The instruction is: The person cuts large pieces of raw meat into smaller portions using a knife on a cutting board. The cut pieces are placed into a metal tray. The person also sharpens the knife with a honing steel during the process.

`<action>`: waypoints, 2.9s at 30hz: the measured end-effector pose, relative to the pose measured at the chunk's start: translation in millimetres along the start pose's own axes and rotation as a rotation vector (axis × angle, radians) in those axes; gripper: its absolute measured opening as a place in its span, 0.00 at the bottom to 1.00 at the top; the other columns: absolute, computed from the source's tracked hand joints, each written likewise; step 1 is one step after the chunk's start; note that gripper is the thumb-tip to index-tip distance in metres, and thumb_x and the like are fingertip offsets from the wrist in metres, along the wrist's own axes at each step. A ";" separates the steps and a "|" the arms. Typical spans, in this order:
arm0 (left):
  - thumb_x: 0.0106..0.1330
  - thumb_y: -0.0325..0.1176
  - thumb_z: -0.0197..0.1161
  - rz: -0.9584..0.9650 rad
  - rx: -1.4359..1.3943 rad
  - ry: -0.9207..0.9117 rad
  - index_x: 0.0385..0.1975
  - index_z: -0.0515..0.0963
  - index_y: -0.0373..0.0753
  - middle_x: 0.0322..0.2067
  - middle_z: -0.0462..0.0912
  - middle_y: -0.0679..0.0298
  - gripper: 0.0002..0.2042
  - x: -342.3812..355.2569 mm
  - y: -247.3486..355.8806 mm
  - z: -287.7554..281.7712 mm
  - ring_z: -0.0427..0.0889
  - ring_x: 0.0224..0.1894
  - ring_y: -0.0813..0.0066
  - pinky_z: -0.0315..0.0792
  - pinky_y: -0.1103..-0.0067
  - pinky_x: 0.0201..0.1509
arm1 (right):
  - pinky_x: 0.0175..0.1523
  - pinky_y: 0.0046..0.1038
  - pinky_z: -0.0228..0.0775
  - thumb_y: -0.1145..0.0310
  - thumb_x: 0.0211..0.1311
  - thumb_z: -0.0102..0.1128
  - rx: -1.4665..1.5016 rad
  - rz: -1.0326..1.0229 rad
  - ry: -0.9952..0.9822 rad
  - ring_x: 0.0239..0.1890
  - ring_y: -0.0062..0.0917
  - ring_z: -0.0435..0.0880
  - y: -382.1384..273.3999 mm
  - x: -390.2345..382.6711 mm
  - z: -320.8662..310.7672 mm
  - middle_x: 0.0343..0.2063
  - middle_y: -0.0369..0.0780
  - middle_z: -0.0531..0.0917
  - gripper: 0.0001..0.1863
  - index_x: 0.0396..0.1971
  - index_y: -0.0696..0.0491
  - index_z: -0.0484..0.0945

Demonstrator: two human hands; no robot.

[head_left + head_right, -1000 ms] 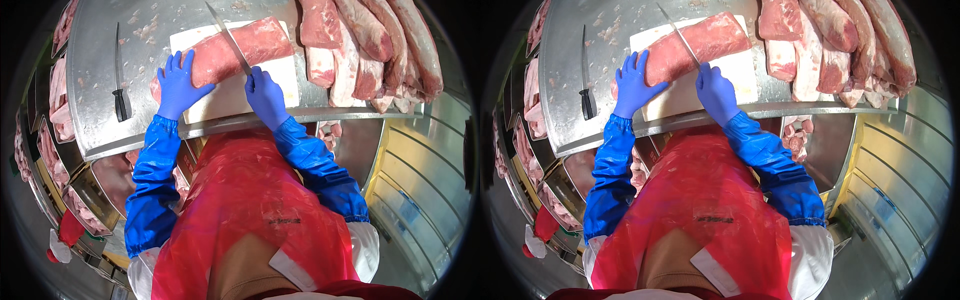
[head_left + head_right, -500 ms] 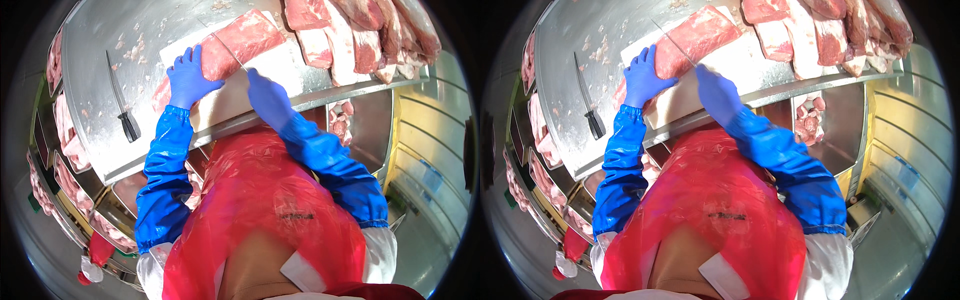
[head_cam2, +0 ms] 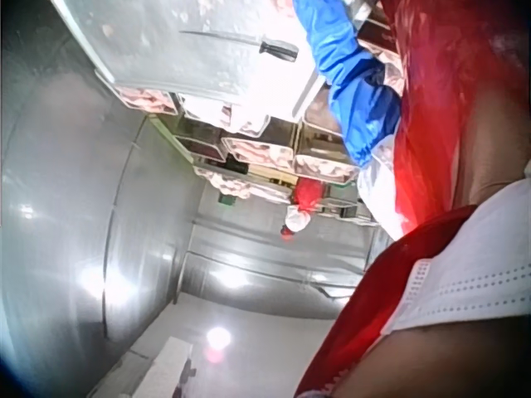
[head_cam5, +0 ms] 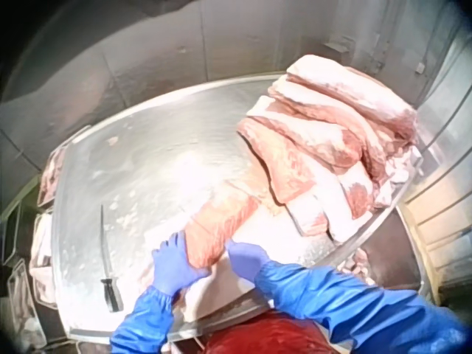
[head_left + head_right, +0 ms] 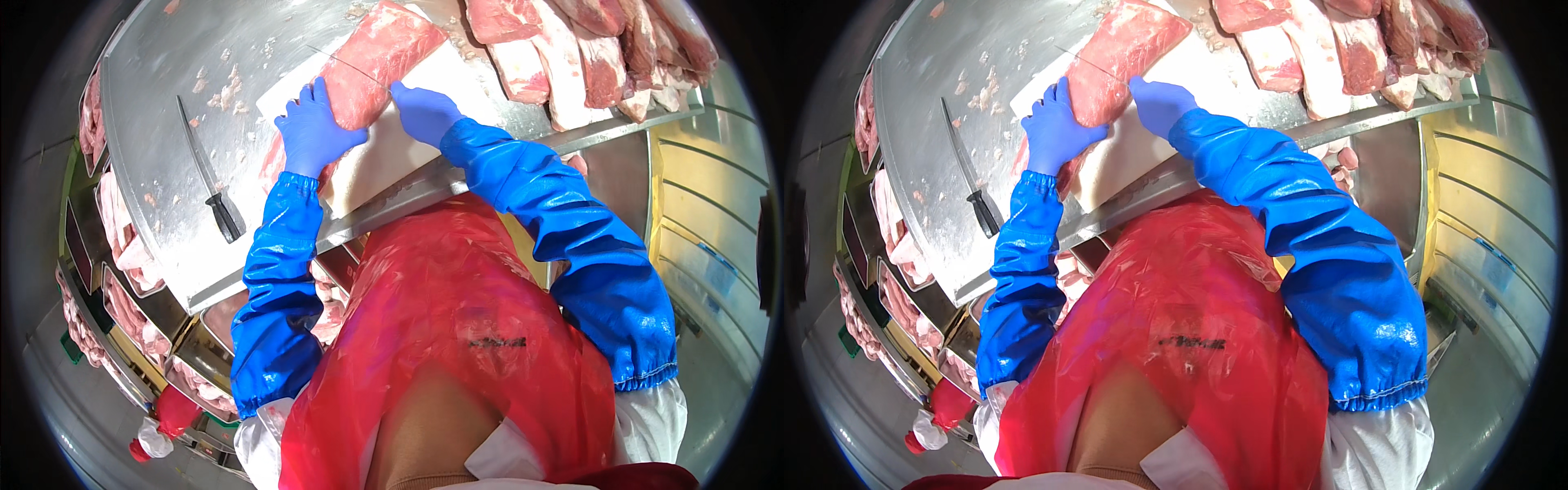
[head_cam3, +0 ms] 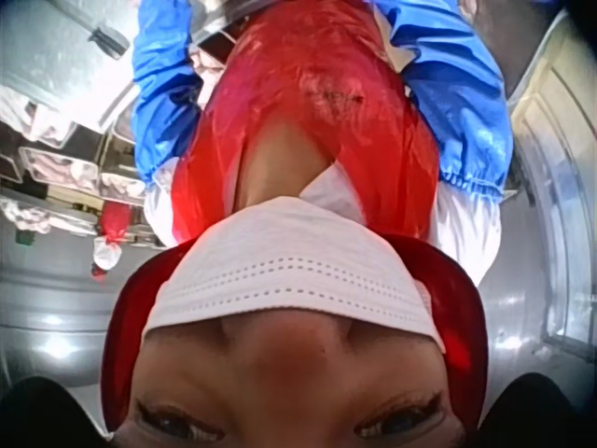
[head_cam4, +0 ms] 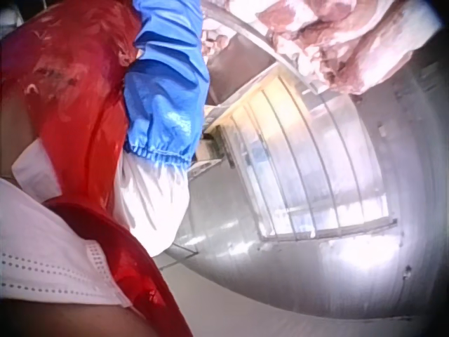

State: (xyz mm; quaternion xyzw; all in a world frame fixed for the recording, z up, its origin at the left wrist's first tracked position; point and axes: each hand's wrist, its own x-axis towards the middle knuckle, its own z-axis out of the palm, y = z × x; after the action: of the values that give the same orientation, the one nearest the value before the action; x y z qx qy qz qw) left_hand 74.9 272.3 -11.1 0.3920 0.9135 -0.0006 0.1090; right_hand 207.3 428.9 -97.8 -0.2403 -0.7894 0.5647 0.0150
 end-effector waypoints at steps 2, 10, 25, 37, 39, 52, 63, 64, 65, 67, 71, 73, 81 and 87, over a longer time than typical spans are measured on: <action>0.35 0.59 0.74 -0.027 -0.012 0.009 0.68 0.58 0.36 0.62 0.68 0.53 0.57 -3.6 -5.0 2.0 0.72 0.57 0.51 0.65 0.51 0.56 | 0.56 0.35 0.71 0.55 0.73 0.43 -0.361 0.056 -0.102 0.49 0.41 0.81 -15.2 -11.1 -10.0 0.45 0.48 0.83 0.22 0.56 0.54 0.74; 0.37 0.58 0.74 0.074 -0.002 -0.056 0.69 0.58 0.39 0.64 0.66 0.54 0.56 -2.8 9.3 -0.9 0.72 0.57 0.51 0.66 0.51 0.57 | 0.50 0.44 0.73 0.68 0.67 0.41 -0.640 -0.039 -0.038 0.45 0.46 0.82 -11.3 -29.9 -22.4 0.40 0.52 0.83 0.20 0.57 0.52 0.69; 0.58 0.40 0.68 -0.110 -0.624 0.600 0.58 0.70 0.37 0.52 0.77 0.52 0.28 82.3 2.8 21.2 0.77 0.52 0.56 0.73 0.70 0.51 | 0.28 0.44 0.68 0.62 0.69 0.54 -0.217 0.085 0.062 0.22 0.42 0.80 -21.0 -174.8 -139.3 0.19 0.51 0.76 0.12 0.36 0.57 0.70; 0.56 0.40 0.70 -0.196 -1.752 -0.115 0.66 0.59 0.31 0.53 0.74 0.56 0.39 10.5 101.4 64.7 0.76 0.51 0.69 0.72 0.75 0.55 | 0.53 0.26 0.71 0.66 0.67 0.57 0.324 0.119 -0.144 0.46 0.20 0.78 1.3 -21.5 -138.8 0.43 0.36 0.81 0.18 0.54 0.57 0.73; 0.58 0.38 0.68 -0.283 -1.670 0.048 0.67 0.58 0.30 0.58 0.70 0.58 0.38 -49.1 71.9 53.1 0.69 0.60 0.70 0.66 0.75 0.64 | 0.53 0.25 0.71 0.66 0.68 0.57 0.243 0.086 -0.265 0.45 0.19 0.78 -46.7 -45.5 -104.1 0.43 0.36 0.81 0.18 0.53 0.59 0.73; 0.65 0.35 0.65 -0.860 -1.234 0.658 0.62 0.67 0.33 0.57 0.73 0.51 0.27 -245.3 -153.1 46.5 0.72 0.61 0.64 0.67 0.73 0.63 | 0.42 0.25 0.75 0.67 0.68 0.55 0.427 0.152 -0.345 0.39 0.19 0.80 -71.2 13.3 6.0 0.43 0.37 0.80 0.17 0.54 0.55 0.71; 0.63 0.49 0.61 -0.412 -1.192 0.179 0.60 0.70 0.32 0.54 0.78 0.45 0.31 22.8 -79.0 14.4 0.77 0.59 0.56 0.68 0.70 0.63 | 0.56 0.40 0.75 0.62 0.70 0.50 1.066 0.078 -0.209 0.53 0.31 0.77 -72.2 35.9 34.6 0.53 0.39 0.76 0.22 0.60 0.51 0.66; 0.64 0.48 0.59 -0.324 -1.157 0.168 0.59 0.71 0.34 0.55 0.77 0.46 0.29 20.6 -78.0 12.4 0.75 0.60 0.56 0.67 0.69 0.64 | 0.57 0.42 0.75 0.62 0.70 0.50 1.083 0.062 -0.182 0.54 0.32 0.76 -69.6 21.8 29.5 0.53 0.40 0.75 0.22 0.61 0.51 0.65; 0.64 0.49 0.59 -0.222 -1.212 0.131 0.59 0.71 0.34 0.55 0.77 0.46 0.29 24.3 -73.1 12.6 0.75 0.60 0.55 0.66 0.69 0.65 | 0.58 0.43 0.74 0.62 0.70 0.50 1.094 0.049 -0.153 0.55 0.32 0.75 -65.9 6.5 22.9 0.54 0.40 0.75 0.22 0.61 0.51 0.65; 0.65 0.49 0.58 -0.015 -1.312 0.059 0.59 0.72 0.35 0.56 0.76 0.45 0.28 32.7 -63.2 15.2 0.74 0.61 0.53 0.65 0.69 0.65 | 0.55 0.45 0.76 0.64 0.71 0.47 1.131 0.098 -0.140 0.55 0.31 0.75 -68.4 -23.5 -0.8 0.55 0.41 0.72 0.21 0.62 0.52 0.63; 0.68 0.47 0.58 -0.208 -0.726 0.005 0.59 0.72 0.34 0.55 0.76 0.49 0.26 24.2 -42.0 33.1 0.74 0.59 0.58 0.64 0.71 0.65 | 0.38 0.30 0.83 0.66 0.72 0.50 0.654 0.142 -0.025 0.44 0.26 0.80 1.8 -33.2 -37.8 0.47 0.41 0.76 0.15 0.54 0.55 0.67; 0.67 0.47 0.60 -0.218 -0.639 0.168 0.59 0.73 0.34 0.53 0.77 0.49 0.27 -15.9 -49.2 42.5 0.75 0.57 0.55 0.65 0.70 0.64 | 0.28 0.20 0.74 0.62 0.72 0.53 0.456 0.078 0.064 0.24 0.18 0.78 15.4 -51.9 -58.2 0.27 0.35 0.78 0.12 0.44 0.55 0.71; 0.58 0.37 0.69 -0.258 -0.622 0.525 0.56 0.74 0.39 0.53 0.73 0.49 0.25 -132.1 -25.1 41.7 0.71 0.59 0.51 0.65 0.65 0.64 | 0.31 0.44 0.69 0.71 0.65 0.55 -0.174 -0.379 0.206 0.28 0.48 0.81 -89.5 -81.5 -52.6 0.27 0.50 0.79 0.09 0.42 0.56 0.71; 0.59 0.37 0.69 -0.166 -0.633 0.519 0.58 0.73 0.39 0.58 0.70 0.50 0.26 -94.7 -28.2 3.4 0.68 0.62 0.51 0.62 0.64 0.67 | 0.32 0.48 0.72 0.66 0.68 0.47 -0.712 -0.179 0.076 0.29 0.50 0.81 -55.3 -62.6 -23.0 0.30 0.53 0.81 0.11 0.44 0.55 0.70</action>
State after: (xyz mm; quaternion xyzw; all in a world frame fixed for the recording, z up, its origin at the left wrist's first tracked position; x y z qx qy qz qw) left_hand 118.7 184.7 2.1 0.2511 0.8942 0.3704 -0.0099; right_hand 249.4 410.7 -24.3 -0.1813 -0.9532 0.2418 0.0088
